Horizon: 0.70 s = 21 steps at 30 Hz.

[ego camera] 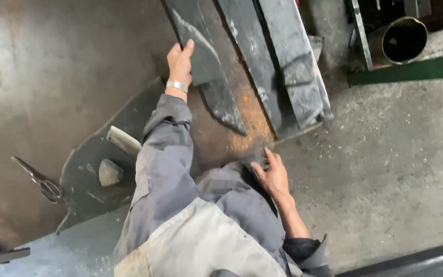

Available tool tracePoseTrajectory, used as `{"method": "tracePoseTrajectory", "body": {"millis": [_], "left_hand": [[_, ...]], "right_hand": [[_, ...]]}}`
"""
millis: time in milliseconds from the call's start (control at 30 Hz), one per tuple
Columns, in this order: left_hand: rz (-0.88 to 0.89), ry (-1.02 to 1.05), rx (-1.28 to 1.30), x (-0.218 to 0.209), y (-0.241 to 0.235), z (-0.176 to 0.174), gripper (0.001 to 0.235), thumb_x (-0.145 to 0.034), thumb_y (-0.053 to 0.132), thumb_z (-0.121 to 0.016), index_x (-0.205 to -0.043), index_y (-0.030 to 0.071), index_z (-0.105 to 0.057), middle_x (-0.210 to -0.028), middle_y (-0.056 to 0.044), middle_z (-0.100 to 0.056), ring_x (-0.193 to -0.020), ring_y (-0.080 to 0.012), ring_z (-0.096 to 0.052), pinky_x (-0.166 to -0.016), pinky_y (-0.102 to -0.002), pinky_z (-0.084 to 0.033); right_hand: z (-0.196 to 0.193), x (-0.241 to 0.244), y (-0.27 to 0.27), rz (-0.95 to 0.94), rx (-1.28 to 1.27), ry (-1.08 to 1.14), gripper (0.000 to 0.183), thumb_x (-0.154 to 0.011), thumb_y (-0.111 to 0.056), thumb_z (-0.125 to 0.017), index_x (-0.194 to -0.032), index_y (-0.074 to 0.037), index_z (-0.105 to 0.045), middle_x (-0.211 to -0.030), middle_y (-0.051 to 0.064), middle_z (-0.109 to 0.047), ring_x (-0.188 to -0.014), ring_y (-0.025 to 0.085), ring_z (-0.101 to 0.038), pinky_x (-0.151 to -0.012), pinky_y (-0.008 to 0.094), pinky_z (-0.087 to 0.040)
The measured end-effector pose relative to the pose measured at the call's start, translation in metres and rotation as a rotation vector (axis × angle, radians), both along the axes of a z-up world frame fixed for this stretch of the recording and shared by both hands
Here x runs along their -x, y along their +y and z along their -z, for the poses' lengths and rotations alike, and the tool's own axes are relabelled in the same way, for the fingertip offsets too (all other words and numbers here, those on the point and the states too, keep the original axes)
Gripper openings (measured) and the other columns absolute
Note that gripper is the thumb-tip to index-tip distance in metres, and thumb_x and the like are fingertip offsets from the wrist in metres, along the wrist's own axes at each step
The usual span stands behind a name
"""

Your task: The person cuts and prepares pieces of rubber or gasket material using scissors and a knife on a metal fabrication table.

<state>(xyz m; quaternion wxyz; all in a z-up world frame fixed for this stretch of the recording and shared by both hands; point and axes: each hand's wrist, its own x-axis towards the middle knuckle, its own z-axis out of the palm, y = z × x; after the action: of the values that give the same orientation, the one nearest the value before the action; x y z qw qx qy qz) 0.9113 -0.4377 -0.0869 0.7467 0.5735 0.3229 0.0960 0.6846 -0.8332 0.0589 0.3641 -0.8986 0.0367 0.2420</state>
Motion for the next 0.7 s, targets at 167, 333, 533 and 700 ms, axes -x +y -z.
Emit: {"method": "tracePoseTrajectory", "body": {"millis": [167,333,533,700], "left_hand": [[-0.026,0.368,-0.586,-0.036,-0.018,0.019,0.062,-0.088,0.034,-0.084,-0.128,-0.004,-0.056,-0.122,-0.025,-0.053,-0.109,-0.0364,-0.053,-0.094,-0.045,-0.046],[0.017,0.669,-0.873,-0.053,-0.036,-0.005,0.077,-0.081,0.041,-0.085,-0.136,-0.001,-0.050,-0.134,-0.028,-0.046,-0.122,-0.0470,-0.049,-0.102,-0.053,-0.043],[-0.002,0.730,-0.814,-0.052,-0.026,-0.006,0.072,-0.083,0.036,-0.084,-0.132,-0.003,-0.050,-0.132,-0.026,-0.049,-0.120,-0.0458,-0.051,-0.101,-0.053,-0.044],[-0.054,0.575,-0.299,-0.054,0.001,-0.035,0.070,-0.071,0.025,-0.091,-0.117,-0.009,-0.051,-0.117,-0.021,-0.062,-0.108,-0.0300,-0.062,-0.092,-0.043,-0.051]], "right_hand": [[0.028,-0.063,0.040,-0.179,0.026,0.020,0.083,-0.083,-0.042,-0.081,-0.147,-0.002,-0.047,-0.130,0.025,-0.058,-0.114,0.043,-0.062,-0.091,0.046,-0.053],[0.068,-0.098,0.086,-0.182,0.000,0.027,0.098,-0.083,-0.045,-0.080,-0.154,0.002,-0.032,-0.133,0.033,-0.052,-0.117,0.049,-0.056,-0.094,0.049,-0.050],[0.091,-0.127,0.125,-0.209,0.129,0.076,0.109,-0.075,-0.044,-0.085,-0.154,0.005,-0.027,-0.124,0.031,-0.056,-0.113,0.048,-0.056,-0.096,0.050,-0.048],[0.136,-0.138,0.117,-0.121,-0.075,0.221,0.083,-0.073,-0.040,-0.086,-0.135,-0.001,-0.048,-0.118,0.023,-0.067,-0.110,0.039,-0.066,-0.093,0.048,-0.053]]}}
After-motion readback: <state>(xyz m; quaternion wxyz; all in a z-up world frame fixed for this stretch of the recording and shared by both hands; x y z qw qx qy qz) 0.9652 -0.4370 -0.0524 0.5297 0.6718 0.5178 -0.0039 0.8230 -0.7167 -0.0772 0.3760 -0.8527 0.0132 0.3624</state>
